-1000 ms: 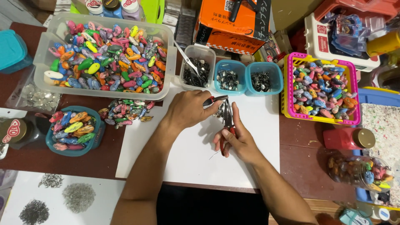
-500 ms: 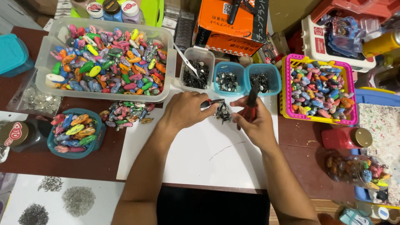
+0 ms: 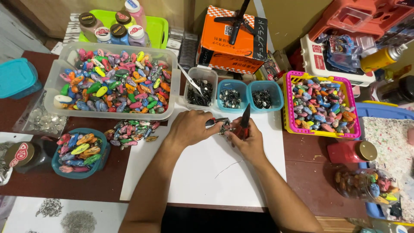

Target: The person is assembling colorful fishing lures by using pliers to attach metal components and hooks to lure bodies.

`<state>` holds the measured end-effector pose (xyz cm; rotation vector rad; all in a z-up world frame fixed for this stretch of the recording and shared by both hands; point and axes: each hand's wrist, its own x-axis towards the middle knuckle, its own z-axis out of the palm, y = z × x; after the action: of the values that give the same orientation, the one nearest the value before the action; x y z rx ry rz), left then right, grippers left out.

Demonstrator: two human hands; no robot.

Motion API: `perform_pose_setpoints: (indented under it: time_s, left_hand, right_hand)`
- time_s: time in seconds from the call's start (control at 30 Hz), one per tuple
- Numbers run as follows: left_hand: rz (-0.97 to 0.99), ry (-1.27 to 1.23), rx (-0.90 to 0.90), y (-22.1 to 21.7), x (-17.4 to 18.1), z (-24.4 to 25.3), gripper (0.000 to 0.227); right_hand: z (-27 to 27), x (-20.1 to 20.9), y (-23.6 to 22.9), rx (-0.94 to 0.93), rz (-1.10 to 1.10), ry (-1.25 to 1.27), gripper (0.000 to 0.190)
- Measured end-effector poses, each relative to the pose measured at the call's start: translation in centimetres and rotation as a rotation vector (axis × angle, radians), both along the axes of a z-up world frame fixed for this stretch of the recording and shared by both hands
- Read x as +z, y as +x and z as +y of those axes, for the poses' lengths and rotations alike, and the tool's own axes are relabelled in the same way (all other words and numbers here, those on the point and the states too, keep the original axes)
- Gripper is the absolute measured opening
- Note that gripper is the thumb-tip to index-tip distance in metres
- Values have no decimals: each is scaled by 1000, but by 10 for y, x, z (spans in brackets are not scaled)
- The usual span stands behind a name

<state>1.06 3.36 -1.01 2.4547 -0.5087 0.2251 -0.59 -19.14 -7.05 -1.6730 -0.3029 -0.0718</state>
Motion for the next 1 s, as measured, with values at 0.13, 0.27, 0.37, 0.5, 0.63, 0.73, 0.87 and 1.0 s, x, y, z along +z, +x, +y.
perform_pose_setpoints:
  time_s: [0.13, 0.27, 0.37, 0.5, 0.63, 0.73, 0.87, 1.0]
  left_hand:
    - [-14, 33, 4, 1, -4, 2, 46]
    - [-1, 50, 18, 2, -6, 2, 46]
    - [9, 58, 25, 1, -6, 0, 47]
    - [13, 70, 36, 1, -5, 1, 48]
    - [28, 62, 33, 1, -3, 1, 48]
    - [36, 65, 41, 1, -4, 1, 47]
    - [3, 72, 46, 2, -6, -1, 48]
    - [-9, 88, 21, 0, -7, -2, 48]
  right_hand:
    - [-1, -6, -1, -59, -35, -17, 38]
    - [-4, 3, -1, -141, -149, -220, 35]
    - [-5, 5, -3, -156, -230, -269, 30]
    - [-3, 15, -4, -159, -322, -334, 25]
    - [-6, 16, -4, -171, -328, -352, 20]
    - [-9, 9, -2, -179, -337, -389, 14]
    - [0, 34, -5, -126, -430, -346, 9]
    - [1, 35, -5, -96, -483, -305, 8]
